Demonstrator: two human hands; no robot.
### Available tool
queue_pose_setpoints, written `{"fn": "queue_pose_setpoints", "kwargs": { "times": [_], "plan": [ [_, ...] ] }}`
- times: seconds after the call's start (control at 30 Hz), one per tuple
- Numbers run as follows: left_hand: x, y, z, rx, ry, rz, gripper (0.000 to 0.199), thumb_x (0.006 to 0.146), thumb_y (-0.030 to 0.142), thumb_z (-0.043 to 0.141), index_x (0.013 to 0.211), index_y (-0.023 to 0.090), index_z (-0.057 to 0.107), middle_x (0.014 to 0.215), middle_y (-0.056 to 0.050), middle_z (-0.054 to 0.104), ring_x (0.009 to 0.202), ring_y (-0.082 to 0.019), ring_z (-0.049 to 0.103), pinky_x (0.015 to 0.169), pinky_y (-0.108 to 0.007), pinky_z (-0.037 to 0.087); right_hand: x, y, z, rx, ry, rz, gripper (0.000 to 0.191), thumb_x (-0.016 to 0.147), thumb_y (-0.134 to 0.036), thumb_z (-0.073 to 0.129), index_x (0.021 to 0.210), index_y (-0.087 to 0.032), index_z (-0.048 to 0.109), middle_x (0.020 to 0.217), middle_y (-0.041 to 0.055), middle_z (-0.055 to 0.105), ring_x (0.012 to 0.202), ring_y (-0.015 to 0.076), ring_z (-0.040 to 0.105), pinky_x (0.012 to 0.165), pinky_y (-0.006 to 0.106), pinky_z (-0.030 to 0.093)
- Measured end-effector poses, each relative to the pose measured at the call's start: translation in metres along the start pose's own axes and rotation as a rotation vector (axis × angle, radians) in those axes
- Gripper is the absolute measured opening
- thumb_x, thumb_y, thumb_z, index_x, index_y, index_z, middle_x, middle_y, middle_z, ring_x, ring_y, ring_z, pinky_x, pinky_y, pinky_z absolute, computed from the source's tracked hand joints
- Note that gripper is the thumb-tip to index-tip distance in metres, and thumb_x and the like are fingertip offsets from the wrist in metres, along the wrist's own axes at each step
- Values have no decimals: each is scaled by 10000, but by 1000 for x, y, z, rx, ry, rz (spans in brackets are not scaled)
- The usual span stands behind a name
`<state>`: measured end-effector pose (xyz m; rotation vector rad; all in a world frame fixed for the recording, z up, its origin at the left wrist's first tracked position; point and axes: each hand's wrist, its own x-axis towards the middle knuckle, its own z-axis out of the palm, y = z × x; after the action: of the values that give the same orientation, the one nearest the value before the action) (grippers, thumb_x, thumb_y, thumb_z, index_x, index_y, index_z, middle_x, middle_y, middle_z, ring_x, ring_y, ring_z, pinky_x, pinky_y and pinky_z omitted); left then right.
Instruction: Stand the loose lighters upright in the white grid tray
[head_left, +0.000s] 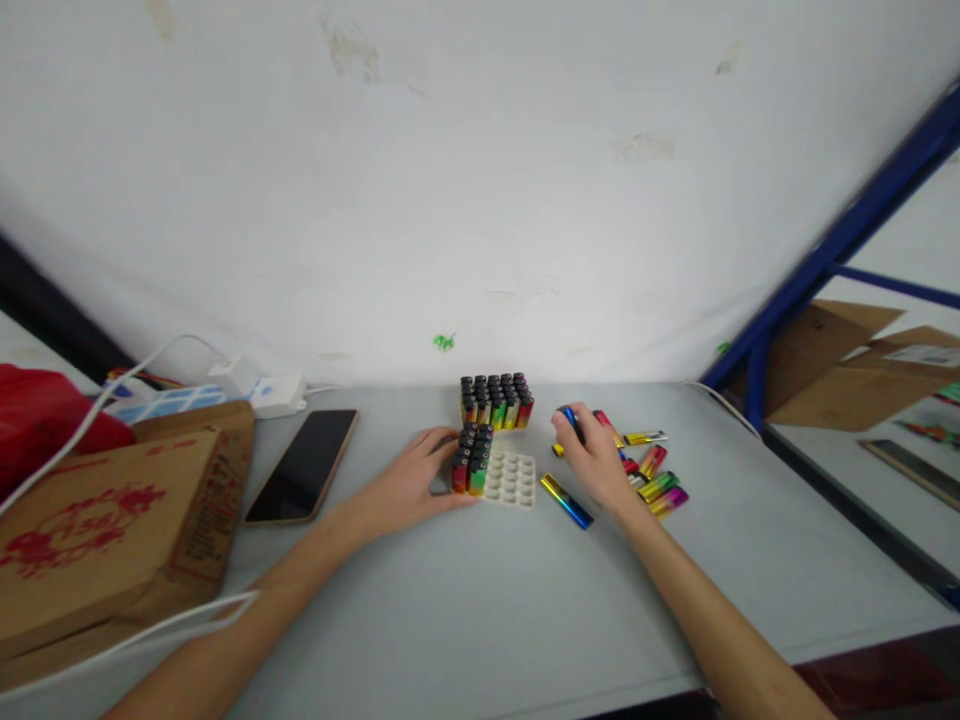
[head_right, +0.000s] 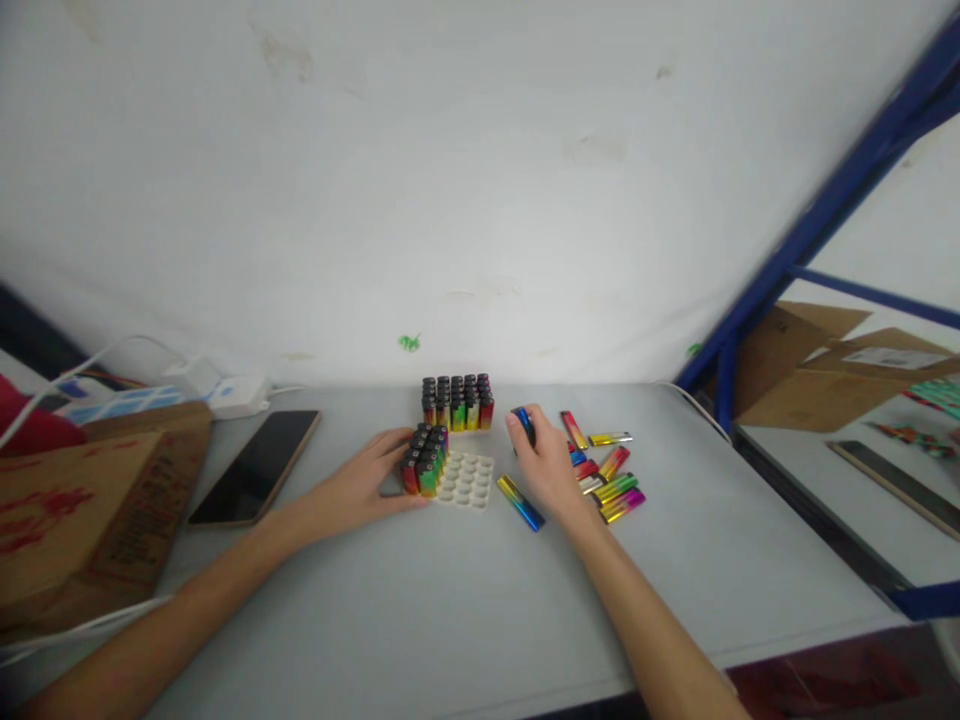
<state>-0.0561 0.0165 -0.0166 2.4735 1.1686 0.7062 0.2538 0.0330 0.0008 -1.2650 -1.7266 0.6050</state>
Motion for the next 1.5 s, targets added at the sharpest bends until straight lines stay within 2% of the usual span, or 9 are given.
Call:
{"fn": "queue_pose_setpoints", "kwargs": {
  "times": [0.2,0.3,0.47,0.7,0.87,1.03,1.13,1.3,1.5],
  "plan": [
    [-2,-1,-4,-42,17,22,738,838,577,851,1444,210,646,1492,-163,616,1388,-401,579,1214,-541,485,-11,-23,16,-121,-109,-29,531,1019,-618,493,661,-228,454,588,-36,467,588,141,451,588,284,291],
    [-2,4,-2,-26,32,25,728,840,554,851,1449,220,634,1485,-154,617,1396,-391,572,1228,-532,470,-15,-26,22,-98,-169,-5,539,996,-603,484,615,-224,435,572,-33,450,573,133,423,572,282,270],
    [-1,6,2,10,34,21,722,848,572,840,1430,200,630,1469,-171,611,1405,-391,554,1232,-539,457,-19,-29,28,-114,-145,1,436,948,-478,465,593,-231,411,543,-30,419,544,131,402,567,290,242],
    [-3,3,4,35,30,36,733,869,572,828,1460,201,602,1482,-165,601,1412,-388,547,1238,-532,451,-20,-27,30,-158,-142,-22,375,956,-410,447,624,-237,417,553,-30,441,543,140,428,578,293,253],
    [-2,6,2,23,23,27,737,862,552,842,1478,234,593,1490,-148,605,1415,-386,546,1238,-539,456,-20,-28,30,-164,-129,-38,433,1038,-505,465,688,-253,424,583,-38,465,561,154,447,585,293,299],
    [-2,5,3,19,28,24,770,861,579,842,1497,234,576,1499,-156,596,1402,-382,556,1236,-542,455,-19,-28,30,-113,-122,-147,336,1112,-480,400,902,-255,536,857,32,649,804,211,616,757,317,481],
    [-2,3,4,36,24,27,786,864,615,827,1493,214,576,1489,-166,598,1403,-391,552,1234,-544,456,-18,-27,30,-83,-119,-177,372,1120,-498,391,916,-248,575,960,67,662,918,228,640,845,340,505],
    [-3,3,5,41,25,29,806,868,651,809,1496,207,567,1488,-170,592,1402,-391,549,1231,-550,455,-18,-26,30,-45,-124,-109,435,1117,-547,396,908,-231,609,868,43,680,813,218,635,742,325,472],
    [-3,4,5,41,21,17,818,862,647,817,1506,212,561,1501,-168,584,1405,-394,545,1233,-558,452,-19,-22,33,-93,-124,-91,320,1121,-488,429,981,-248,587,782,17,686,717,216,658,683,314,477]
  ]
}}
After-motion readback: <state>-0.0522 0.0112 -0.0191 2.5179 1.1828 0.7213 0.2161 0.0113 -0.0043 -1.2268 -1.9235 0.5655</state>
